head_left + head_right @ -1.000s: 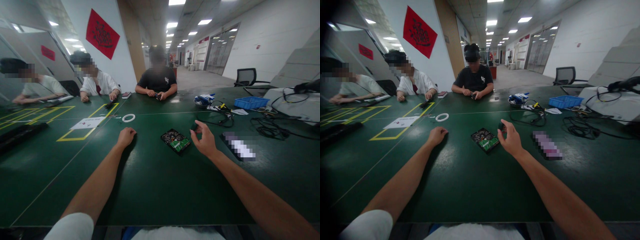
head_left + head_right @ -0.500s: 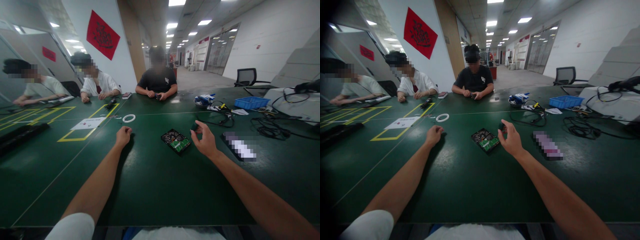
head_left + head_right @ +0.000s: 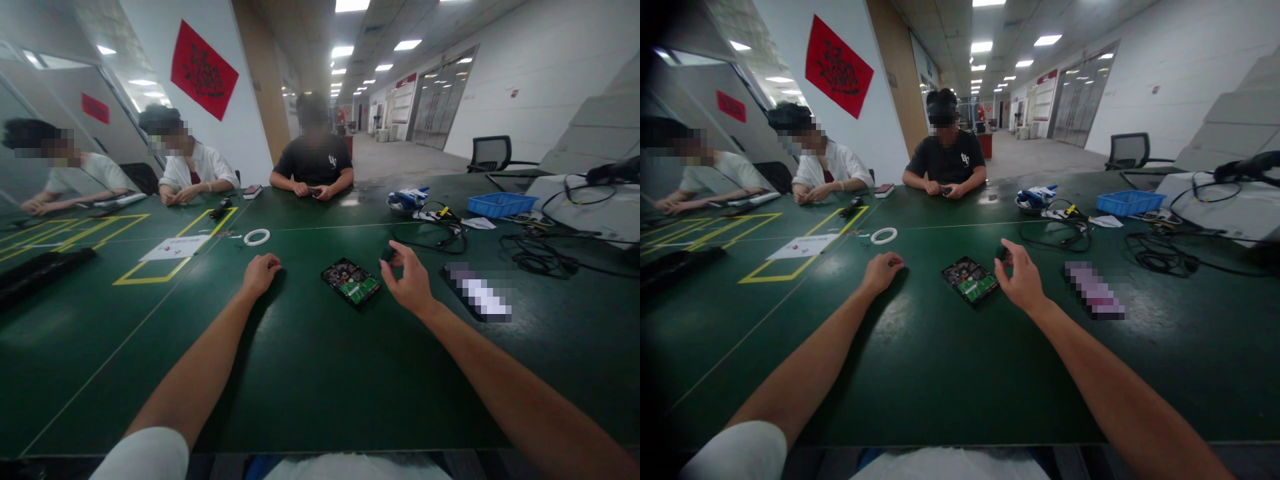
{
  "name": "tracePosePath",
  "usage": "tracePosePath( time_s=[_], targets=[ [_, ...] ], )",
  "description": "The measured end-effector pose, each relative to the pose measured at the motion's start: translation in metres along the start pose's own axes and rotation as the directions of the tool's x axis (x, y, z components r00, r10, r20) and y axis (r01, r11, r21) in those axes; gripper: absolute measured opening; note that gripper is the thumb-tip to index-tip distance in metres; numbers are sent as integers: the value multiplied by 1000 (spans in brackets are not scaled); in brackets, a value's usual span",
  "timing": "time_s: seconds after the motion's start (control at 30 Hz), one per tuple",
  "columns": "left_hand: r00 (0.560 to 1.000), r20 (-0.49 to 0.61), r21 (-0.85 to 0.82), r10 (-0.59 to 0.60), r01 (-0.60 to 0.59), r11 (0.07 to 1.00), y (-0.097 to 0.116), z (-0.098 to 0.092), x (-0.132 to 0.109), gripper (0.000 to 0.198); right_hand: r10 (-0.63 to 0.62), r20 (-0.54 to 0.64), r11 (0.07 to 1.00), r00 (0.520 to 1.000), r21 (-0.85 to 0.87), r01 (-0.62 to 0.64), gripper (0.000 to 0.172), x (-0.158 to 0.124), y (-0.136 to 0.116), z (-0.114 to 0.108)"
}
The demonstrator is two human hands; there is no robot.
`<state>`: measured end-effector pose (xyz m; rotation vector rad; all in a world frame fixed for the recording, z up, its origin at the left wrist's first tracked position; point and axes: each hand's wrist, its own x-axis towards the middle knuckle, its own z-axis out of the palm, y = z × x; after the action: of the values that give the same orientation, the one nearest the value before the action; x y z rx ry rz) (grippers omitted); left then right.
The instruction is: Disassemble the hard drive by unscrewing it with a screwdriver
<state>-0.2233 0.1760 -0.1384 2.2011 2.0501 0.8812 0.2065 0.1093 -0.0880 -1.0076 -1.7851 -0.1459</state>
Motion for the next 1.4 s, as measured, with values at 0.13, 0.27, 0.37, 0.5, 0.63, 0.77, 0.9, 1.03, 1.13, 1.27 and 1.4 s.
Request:
tracePosePath(
  time_s=[0.13, 0.27, 0.37, 0.5, 0.63, 0.77, 0.9, 1.03, 1.13, 1.27, 1.4],
  targets=[
    [998, -30, -23, -53, 52, 998, -4, -1, -1, 16, 4, 0, 1000, 1000, -1, -4, 51, 0, 0, 0],
    [983, -151, -26, -105, 102, 994, -5, -5, -1, 19, 21, 6, 1000, 1000, 3, -21, 51, 0, 0, 0],
    [962, -233, -58, -143, 133, 989, 0, -9, -2, 23, 51, -8, 998, 999, 22, -51, 51, -1, 0, 1],
    [958, -255, -99, -131, 108, 989, 22, -12, -4, 23, 100, -21, 993, 995, 59, -98, 53, -1, -1, 1],
    [983, -182, -123, -13, -10, 992, 64, -4, -13, 20, 123, -19, 989, 992, 87, -121, 54, -1, -1, 1],
    [958, -141, -225, 251, -278, 934, 113, 10, -34, 18, 128, -34, 989, 991, 74, -125, 54, -2, 0, 1],
    [885, -136, -306, 446, -466, 830, 156, 19, -64, 17, 127, -84, 990, 988, 73, -121, 55, -1, -1, 0],
    [822, -91, -425, 562, -543, 725, 187, 18, -93, 21, 115, -153, 993, 982, 44, -109, 53, 5, -3, -6],
    [833, -80, -493, 547, -510, 705, 201, 13, -104, 19, 94, -71, 995, 993, 31, -92, 48, 7, -7, -10],
    [913, -88, -539, 398, -379, 752, 199, 11, -102, 14, 3, 154, 1000, 988, 26, -7, 35, 2, -22, -7],
    [959, -88, -603, 271, -268, 751, 189, 11, -94, 14, -106, 392, 994, 914, 9, 111, 21, -8, -43, 2]
  ],
)
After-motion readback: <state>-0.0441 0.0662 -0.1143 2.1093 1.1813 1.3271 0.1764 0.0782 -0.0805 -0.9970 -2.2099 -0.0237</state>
